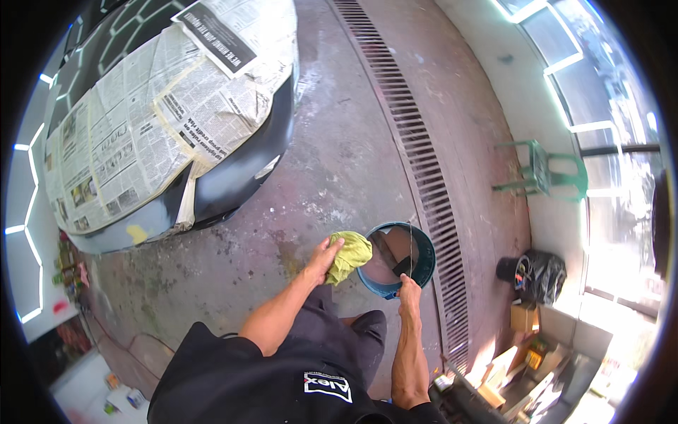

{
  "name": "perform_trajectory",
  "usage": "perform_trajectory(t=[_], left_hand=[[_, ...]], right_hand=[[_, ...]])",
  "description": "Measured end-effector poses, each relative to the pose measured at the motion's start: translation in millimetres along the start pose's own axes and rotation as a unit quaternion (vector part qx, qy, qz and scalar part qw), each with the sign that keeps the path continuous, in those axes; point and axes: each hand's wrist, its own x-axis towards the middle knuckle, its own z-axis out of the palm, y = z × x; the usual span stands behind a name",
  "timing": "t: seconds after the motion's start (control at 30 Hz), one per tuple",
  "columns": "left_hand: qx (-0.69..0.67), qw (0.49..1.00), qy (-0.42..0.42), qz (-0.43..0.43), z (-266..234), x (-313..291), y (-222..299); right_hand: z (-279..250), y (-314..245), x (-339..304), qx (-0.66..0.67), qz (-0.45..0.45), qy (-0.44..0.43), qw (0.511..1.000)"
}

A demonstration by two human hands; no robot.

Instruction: The person cleans a black vehicle part covered with newspaper using a green cloth and a small black pad. They wipe the surface, dip the cloth in a bucket of water, and continue scrubbing the part.

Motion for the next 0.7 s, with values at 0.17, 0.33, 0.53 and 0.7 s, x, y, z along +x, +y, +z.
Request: perform_trajectory(t=[0.17, 0.33, 0.53, 0.7], left_hand=[[0.075, 0.988, 0.129, 0.04, 65.3, 25.2, -10.6], [0.054, 0.981, 0.148, 0.115, 107.7, 60.2, -30.8], [0.057, 0.925, 0.332, 0.175, 155.8, 137.8, -104.8], [0.144, 0.804, 0.524, 0.24, 181.3, 229.1, -159.8]], right_hand=[[12.5, -58.9, 127.5, -0.02, -0.007, -0.08, 0.997], [34.8, -91.5, 237.7, -0.006, 0.014, -0.131, 0.991], [39.8, -114.2, 320.8, 0.044, 0.049, -0.236, 0.97], [21.2, -90.4, 353.9, 0.083, 0.044, -0.251, 0.963]])
